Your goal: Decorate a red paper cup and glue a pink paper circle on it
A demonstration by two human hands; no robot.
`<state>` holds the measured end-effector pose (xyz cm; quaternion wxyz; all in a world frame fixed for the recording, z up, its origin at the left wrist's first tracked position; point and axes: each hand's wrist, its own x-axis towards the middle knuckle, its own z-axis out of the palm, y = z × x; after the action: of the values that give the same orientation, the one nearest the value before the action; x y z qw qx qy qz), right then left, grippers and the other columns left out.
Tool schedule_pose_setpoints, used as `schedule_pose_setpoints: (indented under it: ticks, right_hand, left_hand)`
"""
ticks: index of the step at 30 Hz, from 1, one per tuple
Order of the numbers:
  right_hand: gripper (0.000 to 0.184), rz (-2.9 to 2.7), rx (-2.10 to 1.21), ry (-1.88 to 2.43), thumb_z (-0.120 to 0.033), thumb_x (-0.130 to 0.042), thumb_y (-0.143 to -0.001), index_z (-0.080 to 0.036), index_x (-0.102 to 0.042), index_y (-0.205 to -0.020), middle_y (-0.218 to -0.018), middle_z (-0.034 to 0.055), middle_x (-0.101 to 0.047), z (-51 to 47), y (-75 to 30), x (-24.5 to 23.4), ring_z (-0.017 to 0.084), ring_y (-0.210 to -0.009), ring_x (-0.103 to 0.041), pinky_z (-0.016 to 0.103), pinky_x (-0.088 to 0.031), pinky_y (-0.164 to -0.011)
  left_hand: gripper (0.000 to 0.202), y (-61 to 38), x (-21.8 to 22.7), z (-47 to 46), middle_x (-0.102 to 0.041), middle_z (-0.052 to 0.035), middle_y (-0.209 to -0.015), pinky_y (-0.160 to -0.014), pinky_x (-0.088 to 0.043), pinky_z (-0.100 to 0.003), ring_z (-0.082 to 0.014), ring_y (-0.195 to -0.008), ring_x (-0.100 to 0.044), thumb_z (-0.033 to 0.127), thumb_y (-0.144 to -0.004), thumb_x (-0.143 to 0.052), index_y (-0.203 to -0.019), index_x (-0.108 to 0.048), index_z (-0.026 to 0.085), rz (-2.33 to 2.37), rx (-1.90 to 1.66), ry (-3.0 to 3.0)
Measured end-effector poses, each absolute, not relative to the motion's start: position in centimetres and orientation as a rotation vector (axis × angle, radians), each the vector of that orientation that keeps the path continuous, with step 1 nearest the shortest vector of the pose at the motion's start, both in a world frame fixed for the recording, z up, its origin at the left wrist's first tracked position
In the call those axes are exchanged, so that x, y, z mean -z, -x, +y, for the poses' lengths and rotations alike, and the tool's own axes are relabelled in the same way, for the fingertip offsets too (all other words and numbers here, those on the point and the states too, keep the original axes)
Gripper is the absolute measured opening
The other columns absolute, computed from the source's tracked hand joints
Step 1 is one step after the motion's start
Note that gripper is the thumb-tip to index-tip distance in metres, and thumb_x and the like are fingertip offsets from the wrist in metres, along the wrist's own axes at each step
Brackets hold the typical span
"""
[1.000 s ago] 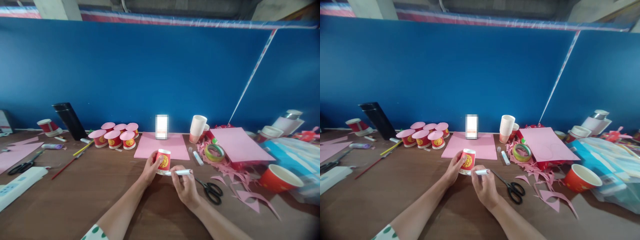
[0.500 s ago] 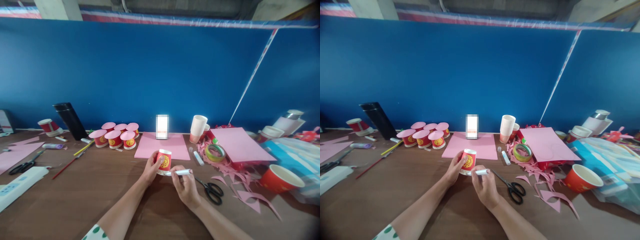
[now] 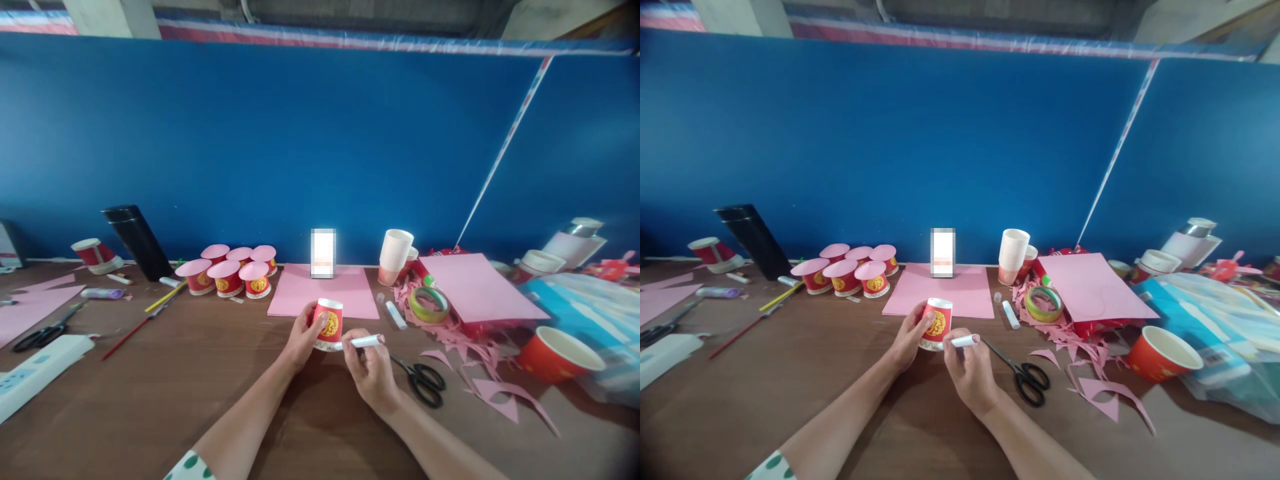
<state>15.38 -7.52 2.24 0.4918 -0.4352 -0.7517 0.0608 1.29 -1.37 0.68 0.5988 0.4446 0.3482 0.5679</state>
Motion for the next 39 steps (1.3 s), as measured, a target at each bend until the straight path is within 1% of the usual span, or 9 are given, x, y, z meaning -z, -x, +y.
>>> schedule_pose_setpoints:
  ticks: [6,12,28,34,39]
  right_hand:
    - [0.016,-1.808,-0.115,1.08,-0.02,-0.041,-0.09,-0.019,-0.054,-0.08,-0.076,0.0034,-0.063,-7.52,-15.45,-2.24,0.015,-0.068,-0.058,0.027,-0.043,-0.07]
    - [0.015,-1.8,-0.096,1.109,-0.02,-0.041,-0.089,-0.019,-0.054,-0.081,-0.075,0.0029,-0.064,-7.41,-15.61,-1.97,0.016,-0.067,-0.058,0.028,-0.042,-0.072]
    - [0.017,-1.802,-0.102,1.126,-0.022,-0.041,-0.089,-0.019,-0.053,-0.078,-0.072,0.0022,-0.062,-7.34,-15.66,-2.21,0.015,-0.065,-0.055,0.028,-0.039,-0.071]
    - [0.017,-1.831,-0.197,1.12,-0.022,-0.039,-0.089,-0.019,-0.05,-0.076,-0.067,0.0012,-0.058,-7.32,-15.63,-2.12,0.014,-0.062,-0.052,0.026,-0.04,-0.069]
    - [0.016,-1.819,-0.223,1.131,-0.022,-0.04,-0.089,-0.018,-0.05,-0.078,-0.07,0.0018,-0.059,-7.28,-15.6,-1.92,0.015,-0.066,-0.054,0.025,-0.04,-0.07]
  left_hand:
    - [0.046,-1.19,-0.83,-1.53,-0.065,-0.0063,-0.086,-0.07,-0.047,-0.03,-0.019,-0.076,-0.061,0.041,-0.067,-0.068,-0.105,-0.057,0.016,0.803,-1.309,-1.038]
    - [0.043,-1.01,-1.18,-1.78,-0.065,-0.0065,-0.09,-0.074,-0.047,-0.031,-0.0203,-0.082,-0.061,0.039,-0.071,-0.066,-0.106,-0.056,0.017,0.776,-1.266,-1.083]
    - [0.042,-1.07,-0.8,-1.59,-0.064,-0.0062,-0.092,-0.074,-0.047,-0.03,-0.0193,-0.082,-0.061,0.039,-0.072,-0.065,-0.106,-0.054,0.016,0.769,-1.27,-1.102]
    - [0.041,-1.0,-0.54,-1.51,-0.064,-0.0068,-0.094,-0.074,-0.047,-0.029,-0.0194,-0.084,-0.06,0.038,-0.073,-0.064,-0.106,-0.055,0.016,0.779,-1.281,-1.106]
    - [0.04,-0.99,-0.63,-1.53,-0.063,-0.0063,-0.092,-0.073,-0.047,-0.028,-0.0187,-0.082,-0.06,0.038,-0.073,-0.064,-0.105,-0.055,0.016,0.794,-1.288,-1.103]
